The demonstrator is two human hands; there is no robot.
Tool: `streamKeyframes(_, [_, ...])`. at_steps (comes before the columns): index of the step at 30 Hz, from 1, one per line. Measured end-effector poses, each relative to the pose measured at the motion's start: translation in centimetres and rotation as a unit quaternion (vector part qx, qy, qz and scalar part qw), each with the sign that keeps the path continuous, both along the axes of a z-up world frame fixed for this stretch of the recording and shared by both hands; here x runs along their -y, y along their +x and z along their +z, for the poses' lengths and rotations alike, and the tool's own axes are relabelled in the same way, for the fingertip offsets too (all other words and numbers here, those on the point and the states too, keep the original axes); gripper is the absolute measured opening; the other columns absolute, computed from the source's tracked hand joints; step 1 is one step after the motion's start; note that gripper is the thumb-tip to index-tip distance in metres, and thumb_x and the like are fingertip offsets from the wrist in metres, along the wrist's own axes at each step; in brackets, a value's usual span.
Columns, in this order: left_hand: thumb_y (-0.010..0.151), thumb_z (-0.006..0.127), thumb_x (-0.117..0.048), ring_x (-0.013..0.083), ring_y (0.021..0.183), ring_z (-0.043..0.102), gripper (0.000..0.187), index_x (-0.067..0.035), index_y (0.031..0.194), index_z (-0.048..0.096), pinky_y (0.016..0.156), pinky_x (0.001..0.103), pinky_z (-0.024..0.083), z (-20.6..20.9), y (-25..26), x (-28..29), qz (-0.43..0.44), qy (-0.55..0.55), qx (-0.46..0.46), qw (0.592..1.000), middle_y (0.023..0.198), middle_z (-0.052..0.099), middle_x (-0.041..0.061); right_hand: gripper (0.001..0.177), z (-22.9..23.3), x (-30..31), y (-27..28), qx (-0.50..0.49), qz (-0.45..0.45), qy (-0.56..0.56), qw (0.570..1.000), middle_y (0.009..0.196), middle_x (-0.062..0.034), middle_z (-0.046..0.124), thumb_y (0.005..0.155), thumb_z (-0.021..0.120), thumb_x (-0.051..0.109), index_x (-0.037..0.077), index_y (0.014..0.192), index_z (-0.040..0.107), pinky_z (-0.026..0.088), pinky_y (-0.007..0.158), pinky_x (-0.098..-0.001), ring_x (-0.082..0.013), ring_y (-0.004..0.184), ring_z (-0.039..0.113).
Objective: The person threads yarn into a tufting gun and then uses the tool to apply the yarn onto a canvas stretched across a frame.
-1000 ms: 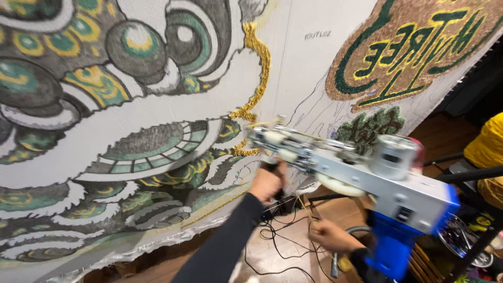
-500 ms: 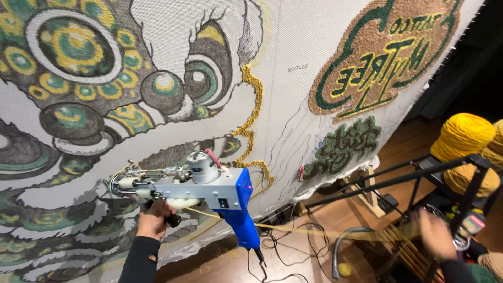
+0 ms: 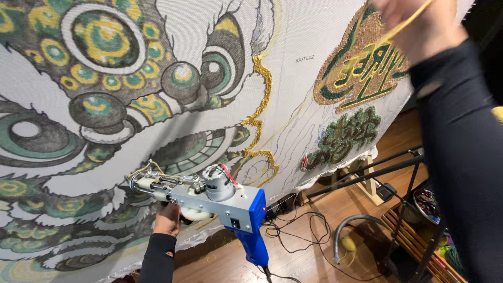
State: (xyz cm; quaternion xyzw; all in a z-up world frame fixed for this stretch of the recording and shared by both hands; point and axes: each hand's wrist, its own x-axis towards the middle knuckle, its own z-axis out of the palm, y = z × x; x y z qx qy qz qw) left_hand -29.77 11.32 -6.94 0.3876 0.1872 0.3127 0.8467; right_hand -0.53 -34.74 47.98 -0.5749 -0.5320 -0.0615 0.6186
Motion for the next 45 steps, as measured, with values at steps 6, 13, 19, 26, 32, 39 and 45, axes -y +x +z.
streamKeyframes(6, [0.09,0.055,0.005,0.0178,0.053,0.049,0.009,-0.002,0.084,0.052,0.053,0.039,0.046,0.8,1.4,-1.2,-0.03,0.143,0.015,0.989,0.064,0.051,0.007,0.033,-21.0,-0.4,5.2,0.093,-0.232,-0.442,0.861,0.1,-0.0132,0.078,0.094,0.063,0.025,0.007,0.12,0.072,0.059,0.085,-0.0379,-0.0252,0.09,0.076])
streamKeyframes(13, [0.096,0.062,-0.013,0.0146,0.055,0.057,0.014,-0.007,0.083,0.064,0.05,0.032,0.044,3.0,9.7,5.5,-0.043,0.168,-0.065,0.983,0.067,0.062,0.002,0.102,-30.3,3.5,-2.6,-0.135,0.002,-0.597,0.791,0.141,-0.0097,0.064,0.073,0.088,0.027,0.025,0.16,0.035,0.048,0.111,-0.0369,-0.0196,0.133,0.059])
streamKeyframes(19, [0.102,0.068,-0.023,0.0087,0.057,0.051,0.033,-0.001,0.078,0.066,0.051,0.029,0.036,9.9,13.3,16.2,-0.033,0.148,-0.122,0.981,0.066,0.061,0.0,0.096,-32.4,6.3,-8.1,-0.364,0.245,-0.353,0.826,0.14,-0.0137,0.064,0.077,0.084,0.032,0.01,0.156,0.035,0.053,0.108,-0.041,-0.0255,0.131,0.061])
streamKeyframes(26, [0.098,0.072,-0.033,0.0045,0.061,0.048,0.032,-0.002,0.095,0.08,0.055,0.027,0.037,13.2,15.0,25.4,-0.035,0.272,-0.098,0.957,0.072,0.065,-0.003,0.052,-36.5,10.1,-5.6,-0.59,0.029,-0.142,0.794,0.072,-0.007,0.062,0.088,0.068,0.044,0.0,0.116,0.065,0.052,0.057,-0.037,-0.0199,0.062,0.062])
streamKeyframes(32, [0.093,0.075,-0.034,0.009,0.055,0.046,0.031,-0.004,0.098,0.081,0.052,0.031,0.039,14.9,16.0,29.0,-0.073,0.285,-0.187,0.937,0.064,0.061,-0.002,0.051,-38.0,13.8,-5.0,-0.542,-0.005,-0.107,0.834,0.064,-0.0076,0.055,0.09,0.067,0.042,-0.006,0.108,0.067,0.045,0.051,-0.034,-0.0182,0.055,0.054])
streamKeyframes(39, [0.09,0.071,-0.023,0.0149,0.059,0.057,0.021,-0.01,0.102,0.081,0.058,0.034,0.047,14.6,18.1,29.4,-0.131,0.344,-0.221,0.903,0.074,0.072,0.003,0.053,-39.6,15.4,-4.2,-0.584,-0.019,-0.077,0.808,0.062,-0.0086,0.054,0.088,0.065,0.045,-0.004,0.108,0.066,0.044,0.049,-0.0322,-0.0184,0.052,0.052])
streamKeyframes(45, [0.086,0.084,-0.032,0.0081,0.074,0.067,0.031,-0.003,0.09,0.074,0.07,0.03,0.053,10.7,21.4,29.4,-0.077,0.385,-0.108,0.913,0.083,0.075,0.0,0.042,-40.9,14.9,-4.9,-0.531,-0.098,-0.064,0.839,0.064,-0.0075,0.055,0.09,0.068,0.036,-0.003,0.105,0.066,0.044,0.049,-0.0314,-0.0178,0.053,0.053])
